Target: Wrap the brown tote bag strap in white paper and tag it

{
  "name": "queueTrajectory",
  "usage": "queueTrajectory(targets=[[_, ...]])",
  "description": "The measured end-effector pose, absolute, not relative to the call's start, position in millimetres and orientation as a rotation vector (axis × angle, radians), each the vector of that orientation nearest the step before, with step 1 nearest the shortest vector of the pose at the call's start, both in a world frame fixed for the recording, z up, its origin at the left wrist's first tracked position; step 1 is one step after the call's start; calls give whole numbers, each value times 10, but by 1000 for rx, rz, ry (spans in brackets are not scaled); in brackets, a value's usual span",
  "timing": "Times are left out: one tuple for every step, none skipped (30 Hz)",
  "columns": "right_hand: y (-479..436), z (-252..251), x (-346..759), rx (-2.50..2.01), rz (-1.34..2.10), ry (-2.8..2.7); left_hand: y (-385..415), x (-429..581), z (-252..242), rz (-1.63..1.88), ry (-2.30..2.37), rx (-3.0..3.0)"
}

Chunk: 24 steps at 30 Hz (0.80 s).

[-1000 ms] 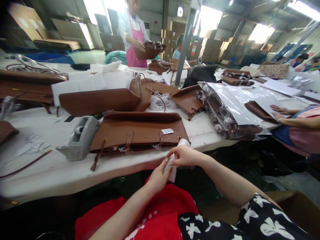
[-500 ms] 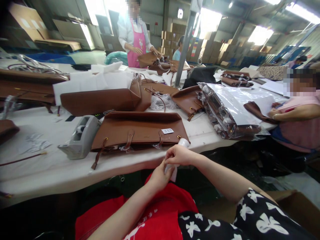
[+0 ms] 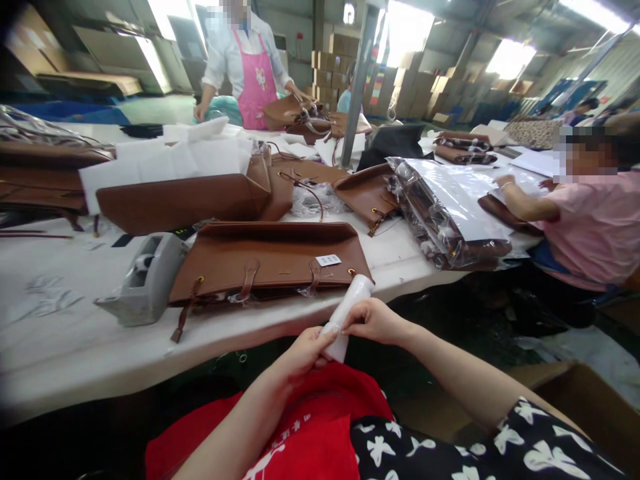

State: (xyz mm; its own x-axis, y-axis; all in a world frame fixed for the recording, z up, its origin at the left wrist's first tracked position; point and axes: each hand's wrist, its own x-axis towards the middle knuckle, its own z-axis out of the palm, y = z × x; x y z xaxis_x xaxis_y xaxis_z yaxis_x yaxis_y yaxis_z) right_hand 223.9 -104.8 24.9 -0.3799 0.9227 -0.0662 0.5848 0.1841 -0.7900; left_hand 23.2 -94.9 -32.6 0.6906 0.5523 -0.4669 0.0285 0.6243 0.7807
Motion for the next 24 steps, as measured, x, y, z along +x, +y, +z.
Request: queueTrajectory(targets=[[-1067, 242, 2240, -1416, 983, -2074, -951, 235, -316, 338, 760, 847], [-1084, 238, 2242, -1413, 903, -2115, -952, 238, -308, 340, 755, 839], [-1100, 237, 2245, -1402, 824, -2161, -952, 240, -302, 339, 754, 832], [-1115, 238, 2251, -1384, 748, -2211, -951, 239, -300, 332, 760, 820], [-1131, 241, 2261, -1362, 672, -2263, -948, 236, -300, 326, 767, 803], [-1148, 243, 2275, -1339, 597, -2315, -942, 229, -300, 321, 772, 780], [-1166, 243, 2292, -1320, 523, -2363, -933, 218, -298, 311, 772, 750], [-1189, 238, 2311, -1308, 451, -2408, -920, 202, -290, 295, 772, 716], [-1215, 226, 2332, -1303, 384, -2452, -902, 184, -273, 279, 772, 674], [-1245, 205, 2353, -1310, 326, -2500, -880, 163, -246, 268, 772, 623], [-1280, 174, 2371, -1321, 277, -2554, -854, 140, -208, 256, 762, 559], [-1318, 133, 2385, -1329, 239, -2613, -827, 119, -163, 244, 739, 486], [-1360, 85, 2395, -1329, 217, -2668, -800, 99, -115, 237, 705, 415], [-1403, 32, 2400, -1322, 212, -2710, -775, 84, -68, 233, 664, 357], [-1445, -20, 2401, -1320, 218, -2725, -755, 73, -28, 229, 628, 319], [-1484, -66, 2399, -1328, 230, -2707, -741, 67, 1, 224, 608, 303], [-1518, -103, 2396, -1353, 237, -2654, -733, 65, 19, 220, 607, 303], [-1544, -127, 2391, -1393, 231, -2570, -732, 67, 23, 223, 624, 313], [-1561, -137, 2387, -1437, 206, -2466, -737, 70, 16, 223, 650, 326], [-1570, -133, 2382, -1475, 164, -2353, -746, 74, -1, 224, 677, 344], [-1571, -117, 2376, -1502, 110, -2241, -760, 80, -25, 231, 703, 370], [-1566, -93, 2368, -1516, 51, -2144, -777, 88, -53, 239, 728, 405], [-1557, -63, 2355, -1524, -2, -2071, -799, 98, -83, 247, 749, 447], [-1545, -33, 2339, -1521, -49, -2034, -824, 111, -113, 250, 763, 490]])
